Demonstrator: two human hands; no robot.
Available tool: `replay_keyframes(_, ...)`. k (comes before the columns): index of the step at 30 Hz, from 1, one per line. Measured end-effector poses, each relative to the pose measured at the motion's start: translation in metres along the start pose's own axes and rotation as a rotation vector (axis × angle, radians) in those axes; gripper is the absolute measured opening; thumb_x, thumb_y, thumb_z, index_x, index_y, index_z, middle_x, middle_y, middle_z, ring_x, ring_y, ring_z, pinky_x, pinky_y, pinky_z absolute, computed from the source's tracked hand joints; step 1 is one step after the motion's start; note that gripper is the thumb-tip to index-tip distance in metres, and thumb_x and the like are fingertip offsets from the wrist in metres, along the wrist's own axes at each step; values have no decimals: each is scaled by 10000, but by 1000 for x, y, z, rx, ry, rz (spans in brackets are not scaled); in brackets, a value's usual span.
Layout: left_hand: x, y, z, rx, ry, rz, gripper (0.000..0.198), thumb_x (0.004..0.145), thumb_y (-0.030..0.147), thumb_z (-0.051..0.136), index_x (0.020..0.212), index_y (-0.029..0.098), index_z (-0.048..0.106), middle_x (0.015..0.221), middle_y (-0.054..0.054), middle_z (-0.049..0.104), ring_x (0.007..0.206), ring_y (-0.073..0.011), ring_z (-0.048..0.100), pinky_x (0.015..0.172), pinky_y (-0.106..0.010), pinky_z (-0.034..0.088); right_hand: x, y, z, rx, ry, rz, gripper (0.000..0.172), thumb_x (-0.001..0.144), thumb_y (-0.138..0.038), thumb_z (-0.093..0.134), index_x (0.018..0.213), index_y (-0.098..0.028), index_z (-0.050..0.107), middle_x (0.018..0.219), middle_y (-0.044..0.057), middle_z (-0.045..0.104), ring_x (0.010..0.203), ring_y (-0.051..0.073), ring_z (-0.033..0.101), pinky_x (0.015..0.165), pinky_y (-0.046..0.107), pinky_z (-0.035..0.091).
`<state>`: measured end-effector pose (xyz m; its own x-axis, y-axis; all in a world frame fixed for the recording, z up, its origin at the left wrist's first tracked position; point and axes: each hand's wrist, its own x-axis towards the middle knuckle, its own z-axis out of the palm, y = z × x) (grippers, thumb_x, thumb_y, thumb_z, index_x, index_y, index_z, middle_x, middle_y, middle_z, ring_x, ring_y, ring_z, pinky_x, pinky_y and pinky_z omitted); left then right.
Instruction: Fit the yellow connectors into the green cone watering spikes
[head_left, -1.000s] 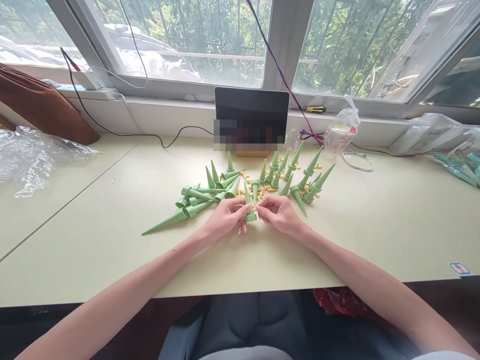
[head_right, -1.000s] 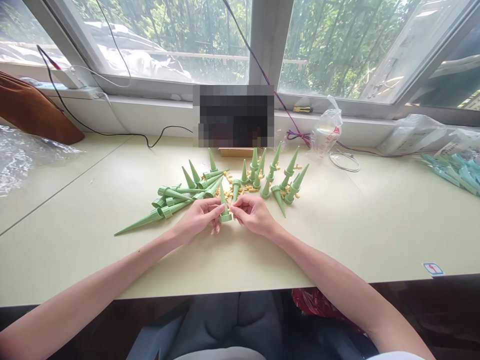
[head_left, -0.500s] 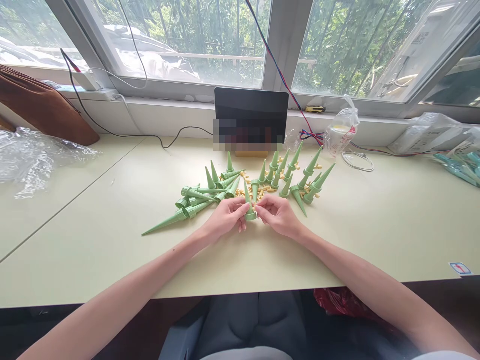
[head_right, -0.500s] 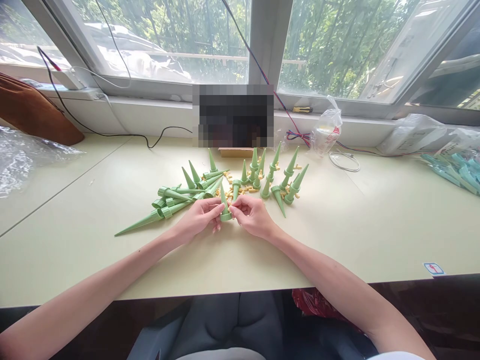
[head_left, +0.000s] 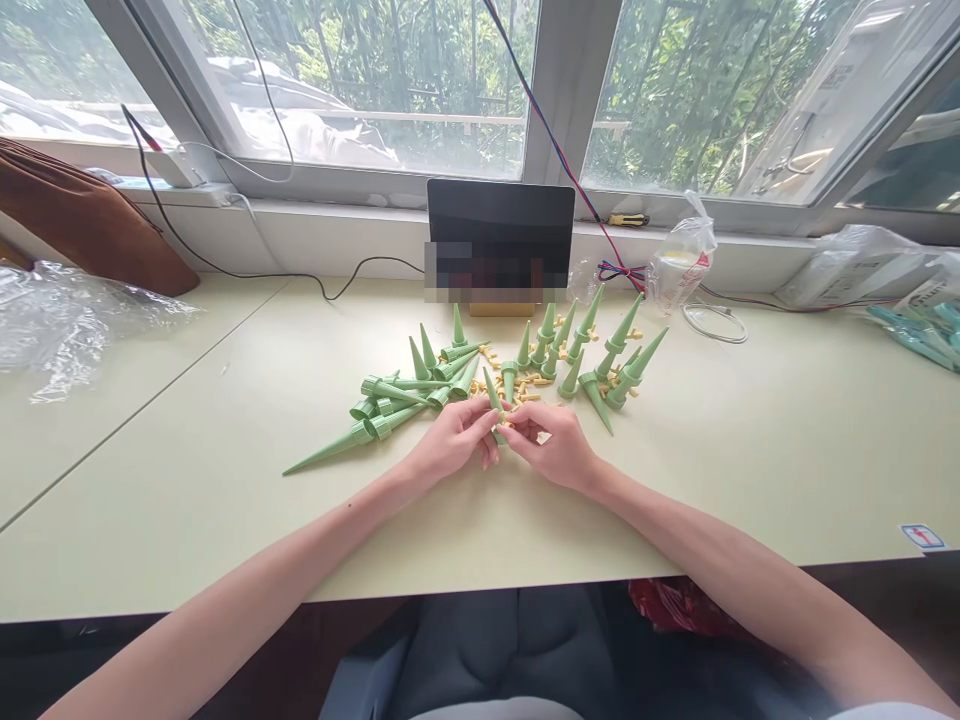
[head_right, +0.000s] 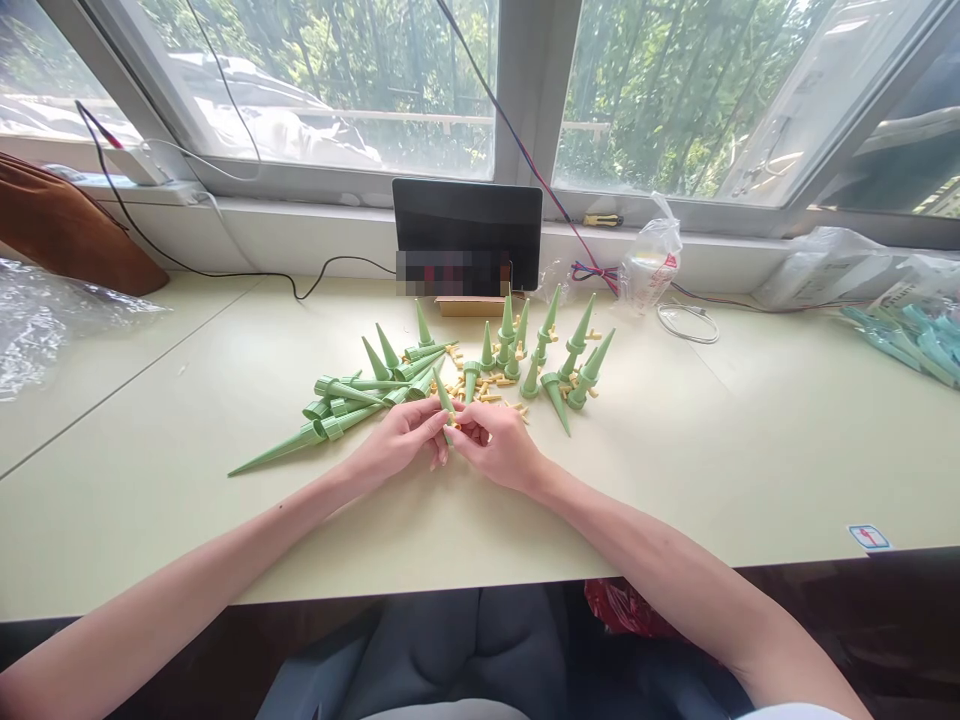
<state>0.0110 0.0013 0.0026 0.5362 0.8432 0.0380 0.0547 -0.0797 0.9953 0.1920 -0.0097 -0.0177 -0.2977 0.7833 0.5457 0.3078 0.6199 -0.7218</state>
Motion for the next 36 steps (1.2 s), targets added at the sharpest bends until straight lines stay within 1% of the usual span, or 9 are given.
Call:
replay_keyframes(4, 0, -1, 0, -26, -25, -20, 344, 902, 468, 575, 1014, 150, 643, 738, -12, 614, 565, -126, 601, 516, -236, 509, -1, 0, 2, -47, -10, 6, 197, 881, -328, 578, 726, -206, 587, 569, -29, 538, 486, 104, 461, 550, 280, 511)
replay_keyframes(8, -1, -2, 1, -57, -25, -48, 345, 894, 464, 589, 1024, 150, 643, 715, -6, 596, 559, -122, 584, 503, -232, 488, -1, 0, 3, -70, -15, 20, 204, 870, -322, 566, 700, -209, 574, 559, -27, 534, 476, 106, 448, 548, 289, 508)
replay_keyframes(18, 0, -4, 0, -36, -16, -69, 343, 890, 476, 586, 972, 145, 624, 670, 1, 580, 547, -125, 578, 496, -234, 478, -1, 1, 4, -56, -25, -13, 206, 863, -274, 555, 669, -208, 536, 555, -34, 521, 468, 97, 438, 557, 279, 497)
replay_keyframes(22, -1, -2, 2, -36, -5, -62, 334, 889, 482, 583, 890, 148, 582, 688, 0, 578, 549, -122, 579, 488, -230, 466, -1, -1, 2, -24, -24, 17, 183, 860, -274, 571, 695, -199, 548, 565, -32, 531, 475, 93, 454, 534, 261, 480)
replay_keyframes(25, -2, 2, 3, -32, 33, -61, 332, 882, 478, 596, 821, 159, 526, 715, 0, 587, 525, -109, 564, 473, -231, 455, 0, -3, 0, 0, -29, 77, 174, 862, -301, 587, 724, -196, 568, 580, -22, 560, 487, 99, 474, 523, 257, 475)
replay_keyframes(27, -2, 3, 4, -2, 77, -73, 319, 887, 469, 595, 824, 167, 514, 671, 16, 579, 493, -103, 550, 466, -229, 446, 1, -4, -2, 13, -27, 103, 173, 863, -314, 593, 738, -194, 578, 604, -9, 584, 498, 105, 494, 518, 258, 473)
replay_keyframes(30, -3, 4, 3, 80, 147, -70, 296, 910, 461, 569, 848, 174, 530, 573, 41, 547, 452, -101, 530, 460, -222, 428, 4, -5, -4, 33, -15, 129, 155, 852, -315, 608, 764, -188, 595, 643, 14, 612, 531, 121, 535, 511, 257, 465)
replay_keyframes(34, -4, 3, 1, 184, 206, -4, 321, 917, 480, 553, 835, 170, 569, 584, 36, 548, 429, -87, 502, 436, -215, 407, 6, -4, -6, 44, -6, 162, 162, 851, -332, 615, 782, -186, 606, 658, 24, 614, 562, 136, 548, 509, 258, 446)
replay_keyframes(36, -4, 2, 1, 228, 227, 27, 327, 914, 483, 557, 826, 169, 578, 590, 36, 539, 430, -82, 487, 431, -210, 404, 6, -3, -7, 46, -33, 170, 177, 865, -345, 602, 791, -185, 614, 652, 20, 601, 559, 134, 529, 511, 259, 431)
